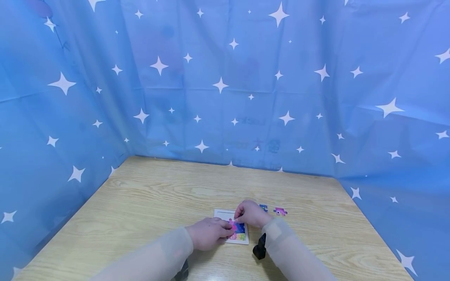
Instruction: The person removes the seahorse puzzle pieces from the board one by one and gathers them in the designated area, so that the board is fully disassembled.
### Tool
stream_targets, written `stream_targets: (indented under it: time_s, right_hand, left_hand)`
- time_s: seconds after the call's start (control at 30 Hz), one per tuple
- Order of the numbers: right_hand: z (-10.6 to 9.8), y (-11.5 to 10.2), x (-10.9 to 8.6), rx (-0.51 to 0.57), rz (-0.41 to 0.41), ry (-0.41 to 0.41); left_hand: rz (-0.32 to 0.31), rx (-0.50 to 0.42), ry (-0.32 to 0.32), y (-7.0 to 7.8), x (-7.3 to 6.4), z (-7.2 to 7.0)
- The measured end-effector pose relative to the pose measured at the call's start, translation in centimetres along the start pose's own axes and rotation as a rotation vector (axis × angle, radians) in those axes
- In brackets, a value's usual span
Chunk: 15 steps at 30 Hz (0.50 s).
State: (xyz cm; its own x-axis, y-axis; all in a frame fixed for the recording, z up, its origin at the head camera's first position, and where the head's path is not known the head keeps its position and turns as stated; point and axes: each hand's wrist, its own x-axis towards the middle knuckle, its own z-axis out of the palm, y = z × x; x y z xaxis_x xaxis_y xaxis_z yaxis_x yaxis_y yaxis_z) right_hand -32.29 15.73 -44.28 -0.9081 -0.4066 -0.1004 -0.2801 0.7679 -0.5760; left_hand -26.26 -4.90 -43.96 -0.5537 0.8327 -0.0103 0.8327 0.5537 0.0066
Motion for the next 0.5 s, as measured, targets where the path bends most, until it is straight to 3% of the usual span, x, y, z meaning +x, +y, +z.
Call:
stream_targets:
  time_s: [0.27, 0.5]
  right_hand:
    - [0.06, -0.09, 0.02, -0.004, 0.013, 0.011]
    - [0.12, 0.17, 0.10, 0.083, 0.063, 0.025]
  left_hand:
    - [0.000, -0.019, -0.001, 0.02, -0.06, -0.23]
    - [-0.011, -0.028, -0.003, 0.05, -0.06, -0.17]
